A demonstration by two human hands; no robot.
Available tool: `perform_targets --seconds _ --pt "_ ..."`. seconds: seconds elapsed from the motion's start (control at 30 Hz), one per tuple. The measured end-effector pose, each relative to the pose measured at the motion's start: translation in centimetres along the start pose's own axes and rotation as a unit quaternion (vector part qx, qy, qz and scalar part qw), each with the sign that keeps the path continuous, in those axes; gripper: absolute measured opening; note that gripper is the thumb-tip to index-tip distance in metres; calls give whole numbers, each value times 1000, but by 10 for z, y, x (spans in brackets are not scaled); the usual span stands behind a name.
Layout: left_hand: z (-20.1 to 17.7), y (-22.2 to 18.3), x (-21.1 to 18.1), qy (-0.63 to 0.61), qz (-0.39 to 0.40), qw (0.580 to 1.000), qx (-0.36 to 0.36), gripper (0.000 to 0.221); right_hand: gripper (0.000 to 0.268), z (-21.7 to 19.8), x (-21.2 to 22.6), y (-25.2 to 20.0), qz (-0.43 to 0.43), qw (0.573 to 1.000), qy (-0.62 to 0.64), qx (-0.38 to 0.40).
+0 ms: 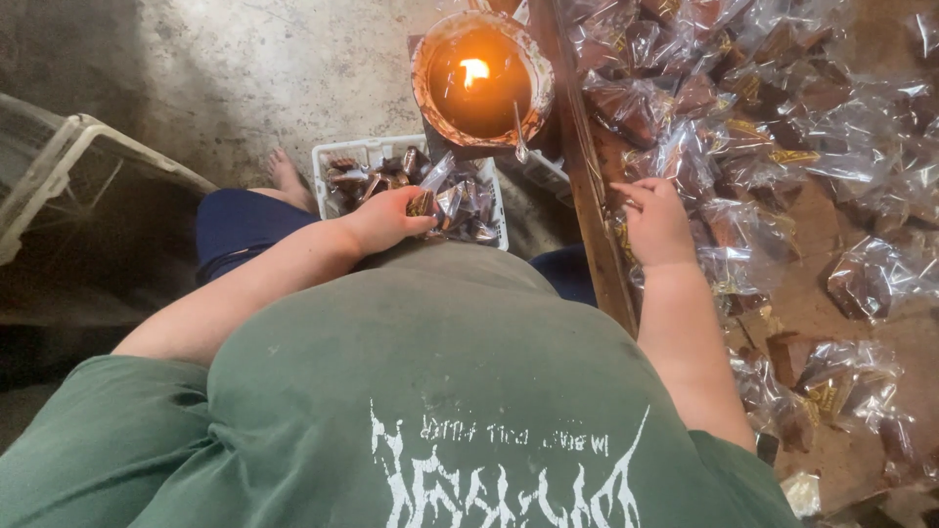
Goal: Sealing small plastic bread bags using a flame and organizing them into crates.
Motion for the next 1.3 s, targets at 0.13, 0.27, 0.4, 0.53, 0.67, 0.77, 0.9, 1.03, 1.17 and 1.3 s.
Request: perform_targets --seconds 0.13,0.27,0.4,0.53,0.67,0.77,0.9,1.03,1.17,1.3 --pt "-4 -7 -11 -1 7 1000 -1 42 20 8 -26 9 -11 996 -34 87" --pt "-2 -3 -1 14 -9 1000 1 45 13 -2 -42 3 -14 997 -35 63" --pt "-5 -18 -14 -3 -3 1000 0 38 11 -35 -2 -13 5 998 -42 56" --pt "-4 -17 -12 5 5 1000 1 43 19 -13 3 -22 44 996 67 -47" --pt "-1 -8 -9 0 15 1000 7 44 19 15 2 -23 92 991 41 -86" --pt "-1 -7 -5 4 14 1000 7 44 22 32 -5 -20 103 992 -15 -75" --pt "-4 -11 -7 -10 12 1000 8 45 21 20 25 -21 130 990 -7 -54" --pt "-3 -5 1 -2 10 1000 9 49 21 9 49 -19 202 979 1 -4" --pt "-6 -12 -3 -8 12 1000 8 47 21 4 53 -12 212 977 21 11" --pt "-5 -7 -2 -18 16 1000 10 41 16 5 50 -7 233 970 66 10"
Point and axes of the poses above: each hand's wrist, its own y-axis towards the middle knuckle, its own z-axis out of the palm, x = y × z, the point moved 1 cm from there along y, towards the middle knuckle, and after that the axes turned 4 degrees about -z, right-handed, at the moved point
